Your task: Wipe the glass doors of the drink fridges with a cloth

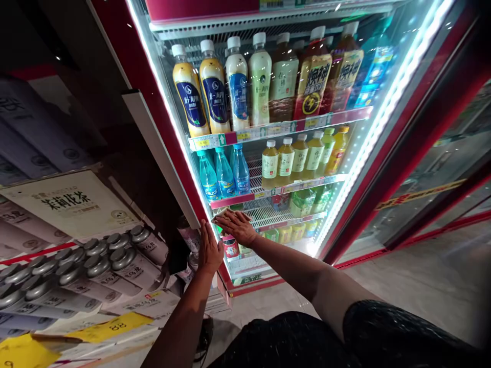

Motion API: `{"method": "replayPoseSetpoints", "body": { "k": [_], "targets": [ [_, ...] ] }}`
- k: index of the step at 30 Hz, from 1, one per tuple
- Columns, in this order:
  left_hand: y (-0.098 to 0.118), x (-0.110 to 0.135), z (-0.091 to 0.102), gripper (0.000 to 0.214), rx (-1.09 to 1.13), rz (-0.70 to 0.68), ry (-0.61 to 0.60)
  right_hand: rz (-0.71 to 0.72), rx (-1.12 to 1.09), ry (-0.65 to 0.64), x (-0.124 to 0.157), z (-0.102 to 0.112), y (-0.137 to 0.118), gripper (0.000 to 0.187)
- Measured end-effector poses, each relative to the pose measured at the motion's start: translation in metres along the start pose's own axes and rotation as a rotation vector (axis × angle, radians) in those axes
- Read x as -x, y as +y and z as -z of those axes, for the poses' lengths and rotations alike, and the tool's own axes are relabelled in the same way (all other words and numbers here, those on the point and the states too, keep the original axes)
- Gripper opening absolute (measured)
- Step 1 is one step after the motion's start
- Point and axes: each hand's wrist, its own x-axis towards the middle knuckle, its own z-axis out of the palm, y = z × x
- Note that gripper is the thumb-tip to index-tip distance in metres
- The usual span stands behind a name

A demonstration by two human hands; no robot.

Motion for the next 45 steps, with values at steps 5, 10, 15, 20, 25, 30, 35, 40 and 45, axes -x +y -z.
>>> {"method": "replayPoseSetpoints", "body": {
  "k": [5,10,15,20,25,30,35,40,45],
  "targets": [
    [0.007,-0.003,-0.004,0.1,-0.034,0.032,0.001,-0.098,0.01,0.008,-0.011,0.008,0.006,0.063],
    [0.018,-0.013,-0.013,0.099,-0.042,0.108,-0.001,0.081,-0.016,-0.023,0.017,0.007,0.022,0.052],
    [0.028,-0.018,-0.018,0.103,-0.091,0.134,0.008,-0.003,0.001,-0.051,0.034,0.026,0.045,0.06],
    [0.041,-0.023,-0.027,0.11,-0.168,0.171,0.062,-0.05,-0.005,-0.078,0.028,0.035,0.051,0.061],
    [0.057,-0.031,-0.03,0.103,-0.12,0.235,0.09,0.131,-0.01,-0.039,0.054,0.036,0.073,0.056],
    [0.074,-0.046,-0.03,0.098,-0.032,0.344,0.1,-0.016,0.033,-0.035,0.066,0.054,0.101,0.062],
    [0.086,-0.061,-0.04,0.102,-0.029,0.422,0.145,-0.005,0.021,-0.005,0.069,0.057,0.111,0.065],
    [0.084,-0.063,-0.046,0.108,-0.092,0.494,0.137,0.137,0.048,0.022,0.105,0.056,0.131,0.054],
    [0.079,-0.062,-0.045,0.116,-0.135,0.604,0.046,-0.009,0.069,0.066,0.12,0.058,0.146,0.057]
  ]
}}
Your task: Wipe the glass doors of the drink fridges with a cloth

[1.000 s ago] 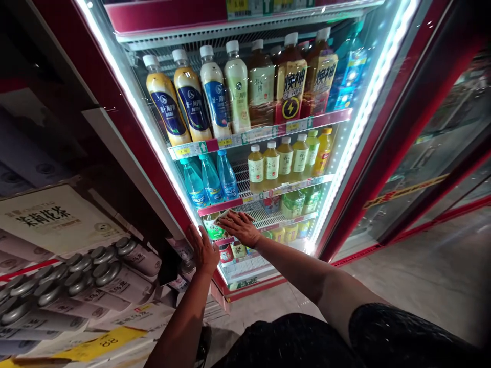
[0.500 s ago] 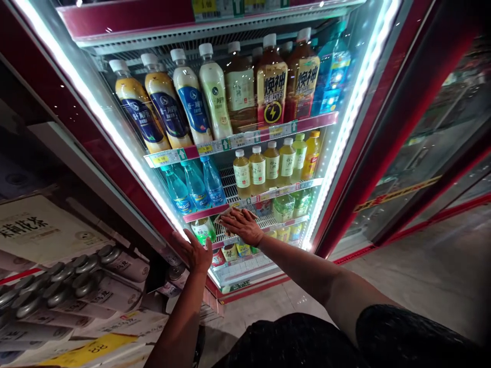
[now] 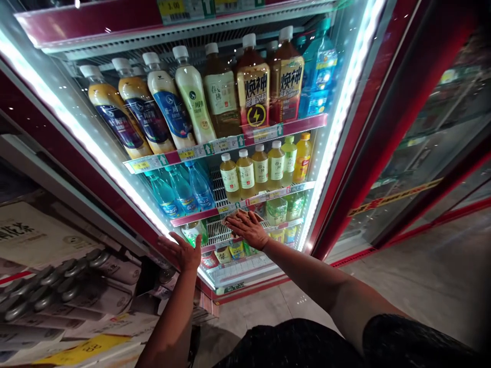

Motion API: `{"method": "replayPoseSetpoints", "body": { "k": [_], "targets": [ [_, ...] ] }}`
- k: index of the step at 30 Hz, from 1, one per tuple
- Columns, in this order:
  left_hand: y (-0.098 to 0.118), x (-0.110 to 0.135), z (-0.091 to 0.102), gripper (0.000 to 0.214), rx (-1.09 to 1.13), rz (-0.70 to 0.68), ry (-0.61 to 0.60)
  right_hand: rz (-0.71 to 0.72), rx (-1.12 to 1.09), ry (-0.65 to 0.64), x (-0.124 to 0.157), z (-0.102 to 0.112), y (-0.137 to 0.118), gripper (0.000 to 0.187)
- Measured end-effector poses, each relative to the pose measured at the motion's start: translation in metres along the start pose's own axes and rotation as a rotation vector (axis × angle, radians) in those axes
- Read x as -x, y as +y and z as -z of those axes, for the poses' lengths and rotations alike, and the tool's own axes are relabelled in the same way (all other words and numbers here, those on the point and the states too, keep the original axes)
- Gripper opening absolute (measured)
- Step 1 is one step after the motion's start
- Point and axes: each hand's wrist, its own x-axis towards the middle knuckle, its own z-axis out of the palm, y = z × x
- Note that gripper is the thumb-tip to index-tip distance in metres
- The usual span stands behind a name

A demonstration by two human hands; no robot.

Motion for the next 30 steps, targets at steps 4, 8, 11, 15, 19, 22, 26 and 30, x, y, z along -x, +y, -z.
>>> {"method": "replayPoseSetpoints", "body": {
  "k": [4,8,11,15,19,22,26,30],
  "targets": [
    [0.004,0.0,0.001,0.122,-0.009,0.036,-0.011,-0.034,-0.013,-0.015,0.002,-0.006,-0.001,0.056],
    [0.011,0.008,0.002,0.123,-0.001,0.033,0.019,0.038,-0.035,-0.054,0.019,-0.006,0.01,0.054],
    [0.015,0.018,-0.003,0.122,0.018,-0.002,0.029,-0.005,-0.012,-0.032,0.029,0.002,0.023,0.057],
    [0.02,0.025,-0.017,0.122,0.051,-0.048,0.011,-0.149,0.032,-0.003,0.028,0.008,0.032,0.061],
    [0.025,0.024,-0.028,0.124,0.082,-0.015,-0.016,-0.083,0.014,-0.043,0.04,0.007,0.041,0.062],
    [0.029,0.023,-0.027,0.118,0.094,0.012,-0.028,-0.028,0.012,-0.032,0.06,0.011,0.055,0.058],
    [0.037,0.025,-0.023,0.114,0.099,0.026,-0.037,-0.154,0.047,-0.01,0.069,0.021,0.071,0.06],
    [0.049,0.028,-0.022,0.119,0.099,0.045,-0.022,-0.237,0.042,-0.029,0.06,0.024,0.073,0.062]
  ]
}}
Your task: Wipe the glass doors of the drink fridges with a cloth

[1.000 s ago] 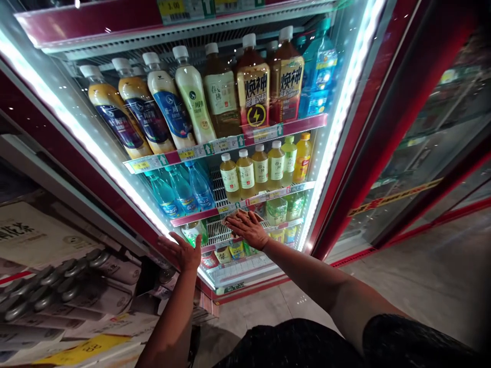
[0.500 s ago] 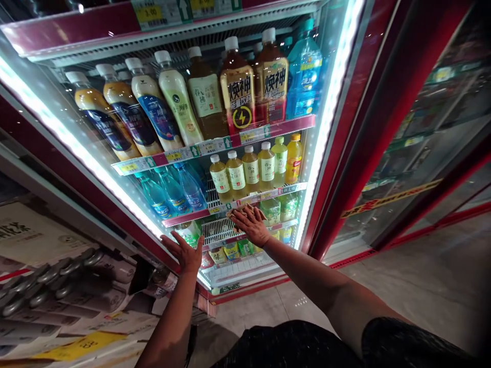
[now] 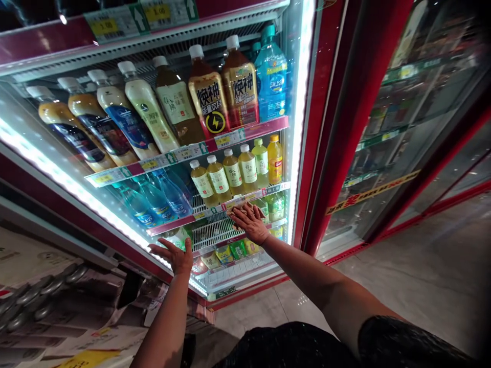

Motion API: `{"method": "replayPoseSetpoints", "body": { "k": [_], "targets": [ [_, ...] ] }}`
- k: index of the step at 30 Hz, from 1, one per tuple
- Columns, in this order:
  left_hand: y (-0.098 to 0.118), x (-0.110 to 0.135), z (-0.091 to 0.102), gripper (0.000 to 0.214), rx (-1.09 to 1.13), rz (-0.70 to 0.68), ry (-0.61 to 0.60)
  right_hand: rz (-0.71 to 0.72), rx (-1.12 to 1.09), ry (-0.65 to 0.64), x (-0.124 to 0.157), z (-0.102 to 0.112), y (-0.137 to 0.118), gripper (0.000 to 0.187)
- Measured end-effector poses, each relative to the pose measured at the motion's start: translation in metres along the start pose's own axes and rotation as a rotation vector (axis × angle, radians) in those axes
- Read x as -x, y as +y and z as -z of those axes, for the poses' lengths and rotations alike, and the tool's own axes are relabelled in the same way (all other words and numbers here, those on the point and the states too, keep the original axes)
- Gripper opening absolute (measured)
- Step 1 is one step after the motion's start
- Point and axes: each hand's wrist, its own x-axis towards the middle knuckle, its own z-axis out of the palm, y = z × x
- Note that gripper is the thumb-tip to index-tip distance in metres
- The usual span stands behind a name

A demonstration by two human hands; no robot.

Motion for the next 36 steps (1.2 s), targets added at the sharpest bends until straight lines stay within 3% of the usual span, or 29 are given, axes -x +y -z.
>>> {"method": "replayPoseSetpoints", "body": {
  "k": [7,14,21,24,28,31,36],
  "targets": [
    [0.005,-0.001,-0.002,0.127,-0.026,0.055,-0.014,0.17,-0.053,-0.019,0.024,0.0,0.025,0.062],
    [0.003,-0.005,-0.007,0.138,-0.047,0.042,0.027,-0.076,-0.01,0.039,0.012,-0.001,0.024,0.062],
    [0.007,-0.005,-0.009,0.136,-0.056,0.052,0.074,0.067,-0.053,-0.013,0.03,0.005,0.05,0.063],
    [0.002,-0.006,-0.011,0.139,-0.056,0.042,0.094,0.0,-0.028,0.05,0.03,0.011,0.057,0.061],
    [-0.005,-0.009,-0.015,0.145,-0.062,0.029,0.101,-0.133,-0.032,0.068,0.02,0.009,0.048,0.062],
    [-0.008,-0.009,-0.016,0.142,-0.077,0.003,0.112,-0.13,-0.053,0.041,0.025,0.003,0.047,0.06],
    [-0.013,-0.01,-0.018,0.145,-0.073,-0.012,0.109,-0.119,-0.043,0.03,0.05,-0.001,0.066,0.06]
  ]
}}
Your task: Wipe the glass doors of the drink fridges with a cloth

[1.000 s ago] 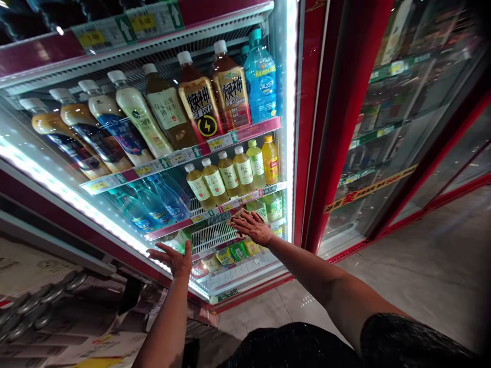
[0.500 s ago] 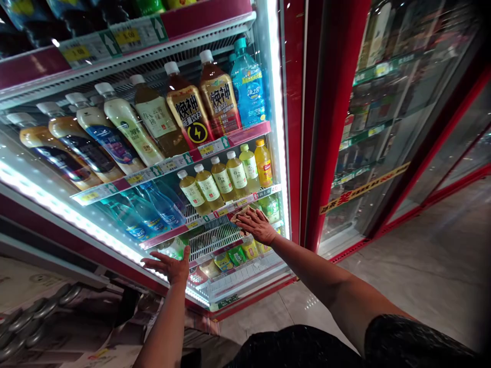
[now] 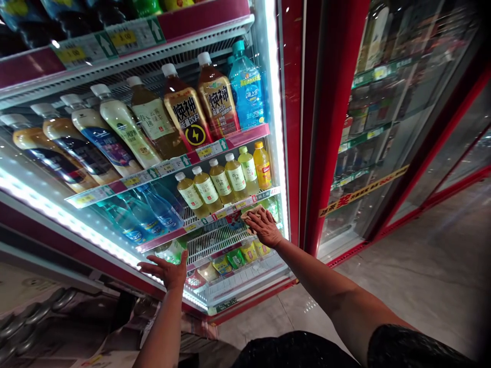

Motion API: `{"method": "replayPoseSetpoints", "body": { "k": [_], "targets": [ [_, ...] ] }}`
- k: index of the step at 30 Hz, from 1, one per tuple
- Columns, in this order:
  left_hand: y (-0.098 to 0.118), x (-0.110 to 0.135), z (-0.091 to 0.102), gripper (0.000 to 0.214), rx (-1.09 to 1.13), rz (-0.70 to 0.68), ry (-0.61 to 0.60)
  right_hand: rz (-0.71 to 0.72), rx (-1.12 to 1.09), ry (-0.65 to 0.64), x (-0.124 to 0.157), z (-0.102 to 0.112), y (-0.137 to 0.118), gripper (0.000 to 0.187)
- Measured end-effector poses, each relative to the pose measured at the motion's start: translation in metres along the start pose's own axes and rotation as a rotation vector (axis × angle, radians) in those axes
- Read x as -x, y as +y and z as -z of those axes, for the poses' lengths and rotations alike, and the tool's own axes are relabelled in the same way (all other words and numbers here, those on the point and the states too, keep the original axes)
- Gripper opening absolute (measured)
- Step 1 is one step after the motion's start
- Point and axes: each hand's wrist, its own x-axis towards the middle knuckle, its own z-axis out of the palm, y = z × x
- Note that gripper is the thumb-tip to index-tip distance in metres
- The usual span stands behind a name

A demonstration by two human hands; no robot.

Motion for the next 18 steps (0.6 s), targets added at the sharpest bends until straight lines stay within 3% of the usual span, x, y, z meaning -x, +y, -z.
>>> {"method": "replayPoseSetpoints", "body": {
  "k": [7,11,14,18],
  "targets": [
    [-0.001,-0.001,0.001,0.147,-0.006,0.001,-0.021,-0.24,0.001,0.184,-0.004,-0.014,-0.002,0.061],
    [-0.002,-0.001,0.001,0.144,0.001,0.0,-0.025,-0.339,-0.026,0.242,0.008,-0.025,0.0,0.071],
    [-0.003,0.0,0.0,0.144,-0.002,-0.012,-0.033,-0.486,-0.08,0.357,0.004,-0.019,0.005,0.077],
    [-0.003,0.002,0.0,0.14,-0.021,-0.031,-0.013,-0.637,-0.165,0.46,-0.031,0.004,0.013,0.079]
  ]
}}
